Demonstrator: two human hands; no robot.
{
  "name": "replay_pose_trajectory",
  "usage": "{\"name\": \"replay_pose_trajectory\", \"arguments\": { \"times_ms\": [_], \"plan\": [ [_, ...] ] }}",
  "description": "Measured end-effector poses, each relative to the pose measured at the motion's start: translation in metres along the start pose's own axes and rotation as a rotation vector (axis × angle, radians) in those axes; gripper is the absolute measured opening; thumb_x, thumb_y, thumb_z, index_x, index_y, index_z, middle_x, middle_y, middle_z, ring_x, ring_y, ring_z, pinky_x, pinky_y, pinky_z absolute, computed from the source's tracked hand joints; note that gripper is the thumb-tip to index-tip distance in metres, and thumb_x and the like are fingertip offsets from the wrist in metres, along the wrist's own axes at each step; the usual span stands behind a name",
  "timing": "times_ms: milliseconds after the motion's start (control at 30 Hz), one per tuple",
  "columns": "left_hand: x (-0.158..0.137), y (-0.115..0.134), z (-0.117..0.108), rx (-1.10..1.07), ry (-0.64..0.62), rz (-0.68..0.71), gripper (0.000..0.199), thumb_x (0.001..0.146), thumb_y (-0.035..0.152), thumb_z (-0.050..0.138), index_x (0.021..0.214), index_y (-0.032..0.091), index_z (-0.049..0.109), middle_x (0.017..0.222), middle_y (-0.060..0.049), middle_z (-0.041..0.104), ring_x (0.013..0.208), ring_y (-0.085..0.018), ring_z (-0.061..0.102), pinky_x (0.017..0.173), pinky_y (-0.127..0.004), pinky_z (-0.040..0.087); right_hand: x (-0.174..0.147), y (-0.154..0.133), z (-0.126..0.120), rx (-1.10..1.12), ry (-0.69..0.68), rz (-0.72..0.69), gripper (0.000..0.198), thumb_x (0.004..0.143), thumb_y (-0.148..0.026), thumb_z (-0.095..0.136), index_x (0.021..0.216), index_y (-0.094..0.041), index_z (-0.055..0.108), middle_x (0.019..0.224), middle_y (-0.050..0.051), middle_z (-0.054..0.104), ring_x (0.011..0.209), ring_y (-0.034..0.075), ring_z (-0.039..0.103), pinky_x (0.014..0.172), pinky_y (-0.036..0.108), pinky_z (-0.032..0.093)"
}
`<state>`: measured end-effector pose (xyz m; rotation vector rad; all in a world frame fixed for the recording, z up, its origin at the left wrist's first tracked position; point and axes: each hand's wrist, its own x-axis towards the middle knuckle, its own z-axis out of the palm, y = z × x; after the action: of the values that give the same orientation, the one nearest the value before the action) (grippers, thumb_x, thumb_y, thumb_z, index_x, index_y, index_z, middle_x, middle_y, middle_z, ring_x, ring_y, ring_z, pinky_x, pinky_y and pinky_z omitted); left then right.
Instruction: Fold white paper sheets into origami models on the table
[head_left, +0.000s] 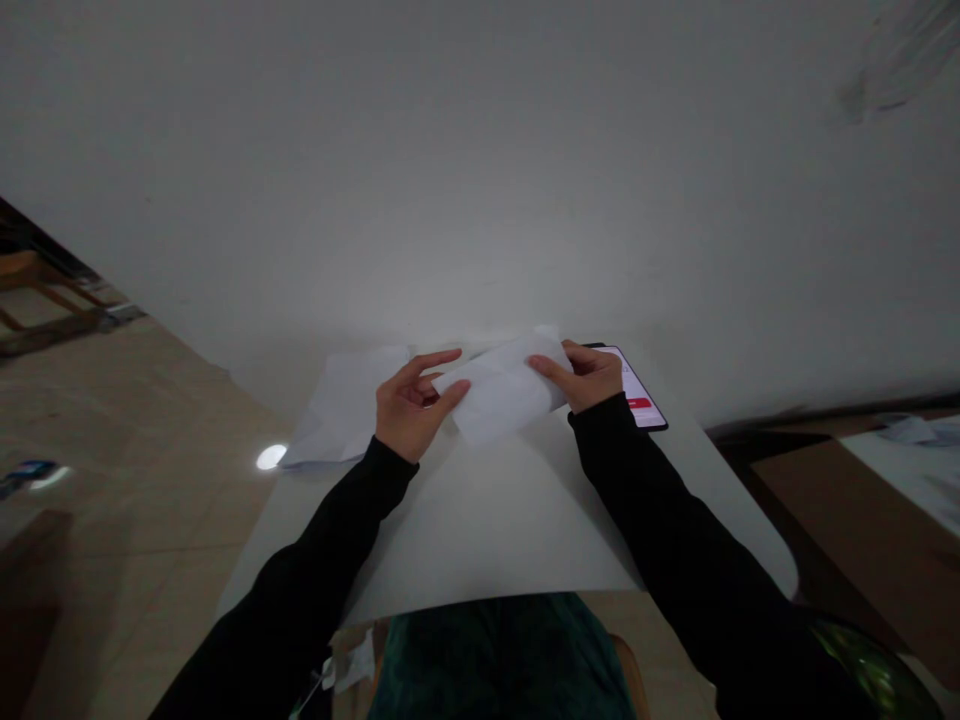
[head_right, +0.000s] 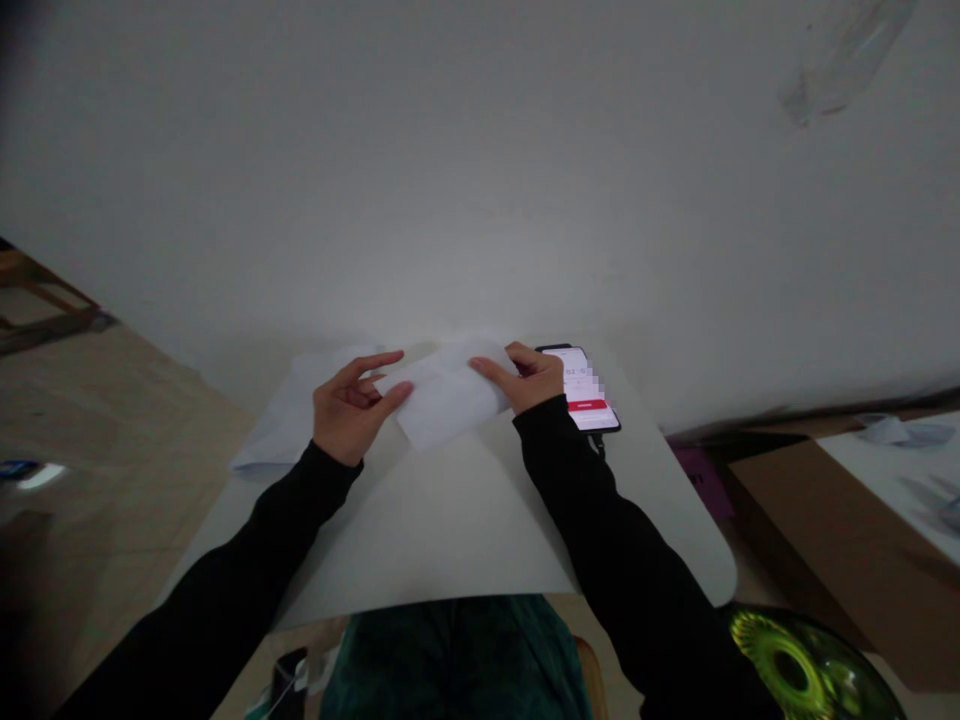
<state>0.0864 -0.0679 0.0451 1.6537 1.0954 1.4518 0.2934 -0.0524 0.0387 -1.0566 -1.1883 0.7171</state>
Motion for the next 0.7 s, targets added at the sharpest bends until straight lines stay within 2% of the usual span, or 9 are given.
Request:
{"name": "replay_pose_trajectory", "arguments": {
  "times_ms": [133, 267, 433, 567, 700],
  "plan": [
    [-0.0005, -0.0006, 0.0011, -0.030, 0.107, -0.005, 0.032, 0.067, 0.028, 0.072, 0.095, 0.017, 0.064, 0.052, 0.006, 0.059, 0.044, -0.008, 0.055, 0.047, -0.021, 0.052, 0.0018, -0.0011, -0.0020, -0.028, 0.043, -0.030, 0.023, 0.056, -0.039, 0.076, 0.053, -0.020, 0.064, 0.054, -0.003, 0.055, 0.052, 0.010, 0.048, 0.046, 0.024, 0.038],
    [-0.0006, -0.0024, 0.0017, -0.018, 0.236, -0.006, 0.026, 0.064, 0.029, 0.074, 0.084, 0.015, 0.065, 0.064, 0.001, 0.067, 0.051, -0.009, 0.060, 0.043, -0.020, 0.052, 0.0018, -0.0028, -0.0033, -0.044, 0.093, -0.027, 0.024, 0.056, -0.039, 0.076, 0.051, -0.020, 0.063, 0.050, -0.005, 0.050, 0.049, 0.009, 0.044, 0.044, 0.024, 0.034],
    [-0.0016, -0.0007, 0.0044, -0.051, 0.280, 0.003, 0.023, 0.063, 0.028, 0.075, 0.078, 0.015, 0.064, 0.066, 0.000, 0.069, 0.054, -0.011, 0.063, 0.044, -0.019, 0.054, 0.0007, -0.0040, -0.0021, -0.040, 0.107, -0.019, 0.025, 0.056, -0.039, 0.076, 0.051, -0.019, 0.062, 0.050, -0.005, 0.047, 0.047, 0.008, 0.041, 0.042, 0.023, 0.031],
    [-0.0017, 0.0005, 0.0055, -0.076, 0.329, 0.009, 0.029, 0.062, 0.026, 0.076, 0.086, 0.016, 0.063, 0.067, 0.001, 0.069, 0.055, -0.011, 0.065, 0.047, -0.019, 0.056, -0.0001, -0.0053, 0.0004, -0.027, 0.121, -0.103, 0.023, 0.057, -0.036, 0.075, 0.052, -0.018, 0.062, 0.051, -0.005, 0.048, 0.047, 0.007, 0.042, 0.042, 0.022, 0.031],
    [-0.0012, -0.0007, 0.0052, -0.107, 0.351, 0.007, 0.023, 0.061, 0.024, 0.076, 0.077, 0.016, 0.061, 0.065, 0.001, 0.069, 0.054, -0.011, 0.065, 0.047, -0.018, 0.055, -0.0011, -0.0064, 0.0019, -0.003, 0.136, -0.190, 0.018, 0.058, -0.032, 0.076, 0.054, -0.019, 0.064, 0.053, -0.005, 0.049, 0.047, 0.007, 0.042, 0.041, 0.022, 0.030]
  ]
}}
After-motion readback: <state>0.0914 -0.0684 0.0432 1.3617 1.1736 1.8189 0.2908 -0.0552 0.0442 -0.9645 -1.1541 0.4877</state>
